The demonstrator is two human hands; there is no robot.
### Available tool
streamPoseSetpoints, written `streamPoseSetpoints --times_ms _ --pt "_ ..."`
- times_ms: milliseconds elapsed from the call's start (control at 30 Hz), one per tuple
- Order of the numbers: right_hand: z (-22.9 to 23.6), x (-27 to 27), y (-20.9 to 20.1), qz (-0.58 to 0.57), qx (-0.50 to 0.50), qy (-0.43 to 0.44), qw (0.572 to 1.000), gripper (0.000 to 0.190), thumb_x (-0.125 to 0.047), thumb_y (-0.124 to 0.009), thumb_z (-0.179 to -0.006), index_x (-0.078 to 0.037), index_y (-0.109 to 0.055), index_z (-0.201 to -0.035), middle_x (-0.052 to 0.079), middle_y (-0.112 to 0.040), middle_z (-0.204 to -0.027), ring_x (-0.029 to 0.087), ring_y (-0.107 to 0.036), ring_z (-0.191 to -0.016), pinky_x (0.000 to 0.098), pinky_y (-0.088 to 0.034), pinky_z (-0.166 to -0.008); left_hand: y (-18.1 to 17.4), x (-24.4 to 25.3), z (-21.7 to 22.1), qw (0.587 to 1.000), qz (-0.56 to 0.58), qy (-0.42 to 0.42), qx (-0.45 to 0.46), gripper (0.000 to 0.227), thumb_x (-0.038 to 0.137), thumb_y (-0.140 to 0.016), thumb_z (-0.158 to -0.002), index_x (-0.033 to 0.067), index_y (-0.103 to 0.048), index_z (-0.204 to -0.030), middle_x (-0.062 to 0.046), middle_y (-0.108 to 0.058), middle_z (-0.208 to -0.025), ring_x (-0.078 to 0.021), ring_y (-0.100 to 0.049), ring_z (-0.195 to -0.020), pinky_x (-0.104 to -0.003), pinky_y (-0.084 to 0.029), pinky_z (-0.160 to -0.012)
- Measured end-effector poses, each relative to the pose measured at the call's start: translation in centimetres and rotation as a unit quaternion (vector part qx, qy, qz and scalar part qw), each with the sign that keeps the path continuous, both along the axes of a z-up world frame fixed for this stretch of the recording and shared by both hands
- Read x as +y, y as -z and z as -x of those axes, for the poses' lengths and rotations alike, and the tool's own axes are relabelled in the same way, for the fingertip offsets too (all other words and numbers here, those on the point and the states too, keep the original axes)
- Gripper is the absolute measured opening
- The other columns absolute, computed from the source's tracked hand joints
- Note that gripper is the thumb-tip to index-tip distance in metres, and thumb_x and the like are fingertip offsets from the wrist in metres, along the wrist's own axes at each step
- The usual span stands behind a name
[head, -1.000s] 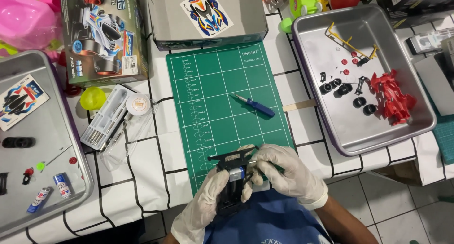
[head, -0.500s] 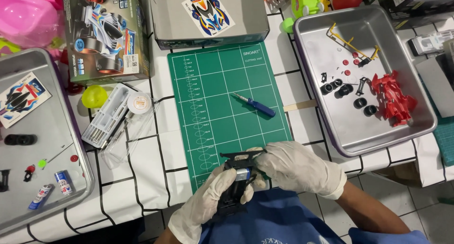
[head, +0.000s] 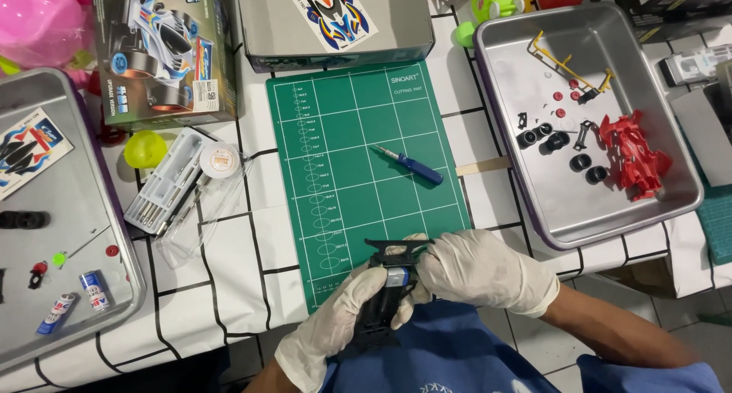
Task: The person assembles a toy car chassis on a green cutting mat. They use a screwdriver to tighten screws on the black frame, then insert a battery into the chassis and secure it with a green clip.
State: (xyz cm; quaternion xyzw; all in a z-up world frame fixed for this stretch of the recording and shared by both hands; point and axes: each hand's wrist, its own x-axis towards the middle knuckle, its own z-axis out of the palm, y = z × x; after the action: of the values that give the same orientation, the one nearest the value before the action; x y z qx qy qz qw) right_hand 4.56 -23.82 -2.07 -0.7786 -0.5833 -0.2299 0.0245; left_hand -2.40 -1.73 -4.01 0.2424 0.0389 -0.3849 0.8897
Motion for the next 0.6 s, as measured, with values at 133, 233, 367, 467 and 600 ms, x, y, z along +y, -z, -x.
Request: streamPoseSetpoints --times_ms 133,233,367,467,600 --pt "0.7 -0.7 2.1 -0.014 0.085 0.032 0.996 0.027 -0.009 -0.046 -0.094 -0.017 -0.040 -0.069 -0.003 -0.037 -0.059 0.014 -0.032 -0.046 0.0314 -0.028 -0.039 -0.7 0.8 0.1 0.994 -0.091 0.018 -0.059 0.044 0.043 -0.044 -0.107 0.0026 -0.057 -0.120 -0.010 -0.060 -0.079 -0.0181 -0.059 -0.069 -0.031 -0.046 -0.067" --pt "1.1 -0.3 1.6 0.005 0.078 0.056 0.995 0.024 -0.008 -0.046 -0.095 -0.016 -0.044 -0.072 -0.001 -0.040 -0.062 0.015 -0.036 -0.048 0.0329 -0.029 -0.039 -1.2 0.6 0.3 0.994 -0.071 -0.012 -0.076 0.047 0.038 -0.042 -0.108 0.0049 -0.044 -0.140 -0.010 -0.061 -0.087 -0.0167 -0.058 -0.072 -0.031 -0.047 -0.068" --pt "1.2 -0.5 -0.7 0.052 0.099 0.094 0.989 0.016 -0.022 -0.057 -0.098 -0.011 -0.053 -0.088 0.000 -0.039 -0.064 0.016 -0.039 -0.051 0.0330 -0.031 -0.039 1.4 -0.1 1.5 0.986 -0.078 -0.076 -0.125 0.057 0.029 -0.035 -0.111 0.0023 -0.032 -0.162 -0.018 -0.062 -0.114 -0.0201 -0.055 -0.074 -0.035 -0.051 -0.075" --pt "1.2 0.3 -0.9 0.053 0.045 0.079 0.994 0.025 -0.004 -0.049 -0.094 -0.016 -0.046 -0.072 -0.001 -0.038 -0.062 0.015 -0.036 -0.050 0.0311 -0.030 -0.040 6.2 0.2 3.5 0.976 -0.157 -0.086 -0.121 0.062 0.032 -0.043 -0.107 0.0040 -0.025 -0.159 -0.022 -0.045 -0.158 -0.0258 -0.046 -0.147 -0.037 -0.032 -0.125" --pt "1.2 0.4 0.1 0.053 0.041 0.129 0.989 0.022 -0.005 -0.052 -0.090 -0.017 -0.045 -0.072 -0.002 -0.038 -0.061 0.014 -0.035 -0.047 0.0307 -0.030 -0.037 -1.1 0.0 0.8 0.979 -0.071 -0.089 -0.171 0.061 0.036 -0.029 -0.112 0.0026 -0.030 -0.163 -0.011 -0.054 -0.102 -0.0175 -0.049 -0.080 -0.033 -0.045 -0.074"
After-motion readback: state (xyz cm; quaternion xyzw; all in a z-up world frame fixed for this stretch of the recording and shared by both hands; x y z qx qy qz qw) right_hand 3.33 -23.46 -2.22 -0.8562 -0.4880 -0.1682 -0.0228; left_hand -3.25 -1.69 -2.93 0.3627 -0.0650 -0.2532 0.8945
